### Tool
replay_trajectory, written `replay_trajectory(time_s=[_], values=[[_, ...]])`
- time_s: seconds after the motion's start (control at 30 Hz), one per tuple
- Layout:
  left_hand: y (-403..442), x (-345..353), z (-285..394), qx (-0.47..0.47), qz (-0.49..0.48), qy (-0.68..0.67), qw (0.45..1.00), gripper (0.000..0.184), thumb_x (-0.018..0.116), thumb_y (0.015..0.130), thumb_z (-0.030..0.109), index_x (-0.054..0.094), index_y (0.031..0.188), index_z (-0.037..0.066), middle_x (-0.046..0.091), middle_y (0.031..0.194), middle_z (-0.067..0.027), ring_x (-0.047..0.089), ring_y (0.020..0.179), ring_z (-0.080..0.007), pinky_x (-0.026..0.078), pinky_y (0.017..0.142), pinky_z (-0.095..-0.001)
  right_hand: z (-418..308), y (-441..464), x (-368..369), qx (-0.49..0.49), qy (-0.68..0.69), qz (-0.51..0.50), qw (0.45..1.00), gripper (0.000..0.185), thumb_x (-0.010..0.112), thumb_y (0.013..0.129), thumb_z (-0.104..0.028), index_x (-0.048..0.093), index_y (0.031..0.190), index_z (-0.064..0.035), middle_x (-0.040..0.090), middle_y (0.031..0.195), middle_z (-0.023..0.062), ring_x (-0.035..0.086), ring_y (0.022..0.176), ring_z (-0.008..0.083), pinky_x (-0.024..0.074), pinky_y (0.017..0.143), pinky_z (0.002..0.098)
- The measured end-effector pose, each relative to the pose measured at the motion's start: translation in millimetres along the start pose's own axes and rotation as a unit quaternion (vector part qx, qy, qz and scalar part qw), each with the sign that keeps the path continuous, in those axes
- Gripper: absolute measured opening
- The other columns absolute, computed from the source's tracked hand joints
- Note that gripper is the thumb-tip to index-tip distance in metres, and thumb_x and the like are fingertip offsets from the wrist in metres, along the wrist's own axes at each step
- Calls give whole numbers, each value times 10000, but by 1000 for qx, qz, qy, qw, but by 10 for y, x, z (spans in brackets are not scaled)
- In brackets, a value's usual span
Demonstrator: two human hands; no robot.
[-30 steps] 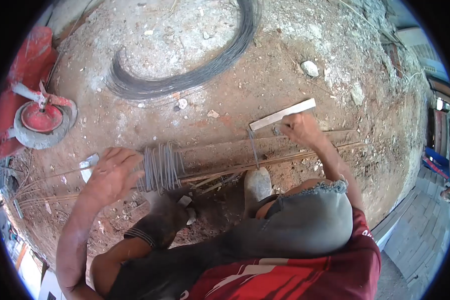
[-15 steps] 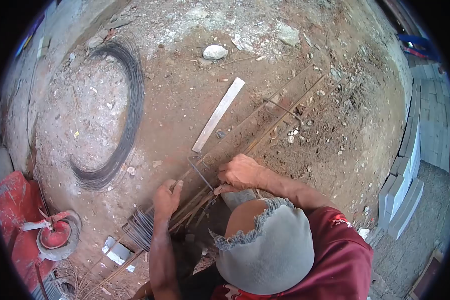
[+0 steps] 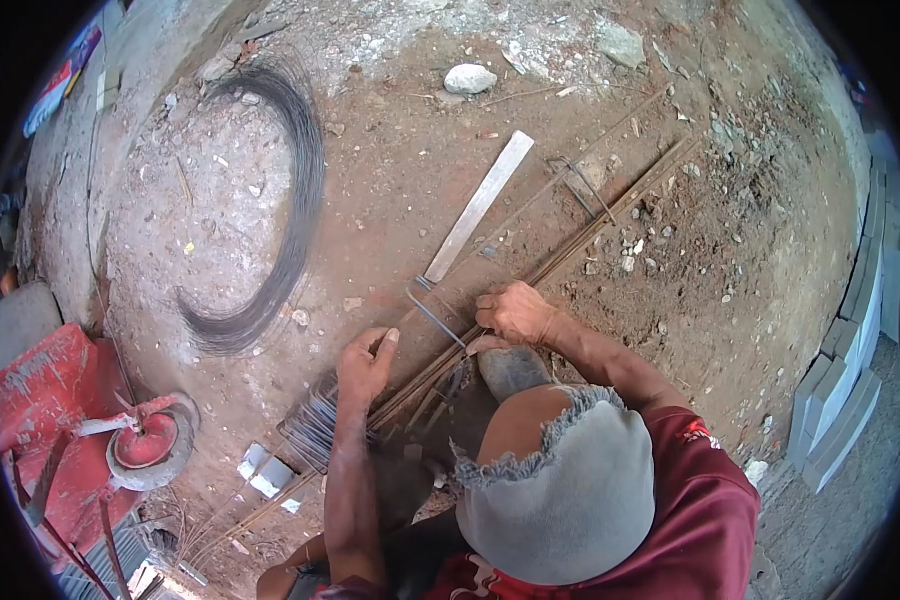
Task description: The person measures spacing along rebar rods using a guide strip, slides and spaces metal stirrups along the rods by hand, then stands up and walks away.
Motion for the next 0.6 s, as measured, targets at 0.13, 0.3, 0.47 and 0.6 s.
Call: replay_trajectory(time_s=[0.13, 0.3, 0.47, 0.6], values=[[209, 68, 109, -55, -40, 31, 997, 537, 529, 903, 504, 665, 1032, 1, 667, 890, -193, 630, 870, -283, 482, 770, -362, -35, 13, -15, -14, -13, 26, 999, 524, 642, 741, -566, 554, 621, -63, 535, 686, 92, 598, 654, 299, 485, 550, 396], [386, 135, 268, -131, -51, 25, 990, 612, 520, 883, 573, 654, 1065, 4, 674, 858, -159, 621, 834, -256, 480, 759, -351, -174, 59, -113, 40, 16, 96, 994, 469, 711, 695, -517, 545, 686, -78, 491, 698, 76, 571, 612, 278, 475, 545, 380], [410, 194, 217, -35, -49, -6, 998, 529, 636, 872, 375, 543, 1240, 7, 658, 946, -148, 616, 875, -256, 477, 803, -352, -413, 91, 128, 40, -13, 94, 995, 370, 700, 745, -415, 552, 711, -78, 523, 697, 76, 579, 631, 277, 483, 602, 382], [378, 284, 84, 118, -52, -47, 991, 550, 642, 820, 146, 461, 1328, 40, 594, 1039, -202, 601, 958, -354, 481, 808, -396, -443, 123, 145, 91, -15, 43, 995, 241, 654, 797, -286, 557, 717, -80, 564, 712, 86, 598, 676, 282, 488, 628, 390]])
Point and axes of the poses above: each hand's wrist, its own y-axis towards the middle knuckle, its own x-axis out of the palm, z = x × y, the point moved 1 cm from there along y, towards the middle knuckle
